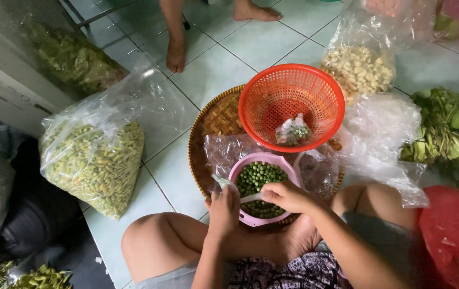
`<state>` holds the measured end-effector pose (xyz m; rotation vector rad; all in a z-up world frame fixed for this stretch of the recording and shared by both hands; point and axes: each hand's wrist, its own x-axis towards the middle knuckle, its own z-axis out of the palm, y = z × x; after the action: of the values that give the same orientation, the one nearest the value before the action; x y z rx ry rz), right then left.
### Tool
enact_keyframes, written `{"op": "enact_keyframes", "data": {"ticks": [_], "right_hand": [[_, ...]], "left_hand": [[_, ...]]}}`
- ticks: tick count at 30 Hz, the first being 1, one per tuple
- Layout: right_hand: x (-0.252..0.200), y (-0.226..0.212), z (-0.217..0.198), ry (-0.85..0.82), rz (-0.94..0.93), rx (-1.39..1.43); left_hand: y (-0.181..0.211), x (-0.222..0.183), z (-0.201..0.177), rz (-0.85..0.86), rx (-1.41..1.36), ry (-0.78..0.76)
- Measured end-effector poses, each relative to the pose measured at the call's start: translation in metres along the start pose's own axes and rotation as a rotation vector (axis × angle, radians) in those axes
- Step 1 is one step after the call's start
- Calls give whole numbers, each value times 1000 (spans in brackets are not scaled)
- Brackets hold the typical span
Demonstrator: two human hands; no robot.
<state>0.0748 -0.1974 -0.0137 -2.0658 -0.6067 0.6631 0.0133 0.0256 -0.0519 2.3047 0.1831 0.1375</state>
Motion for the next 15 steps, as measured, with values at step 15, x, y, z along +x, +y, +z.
{"op": "enact_keyframes", "data": {"ticks": [15], "right_hand": [[2,-31,20,431,-639,-261]], "left_hand": [[36,-25,-12,278,690,-159]]}}
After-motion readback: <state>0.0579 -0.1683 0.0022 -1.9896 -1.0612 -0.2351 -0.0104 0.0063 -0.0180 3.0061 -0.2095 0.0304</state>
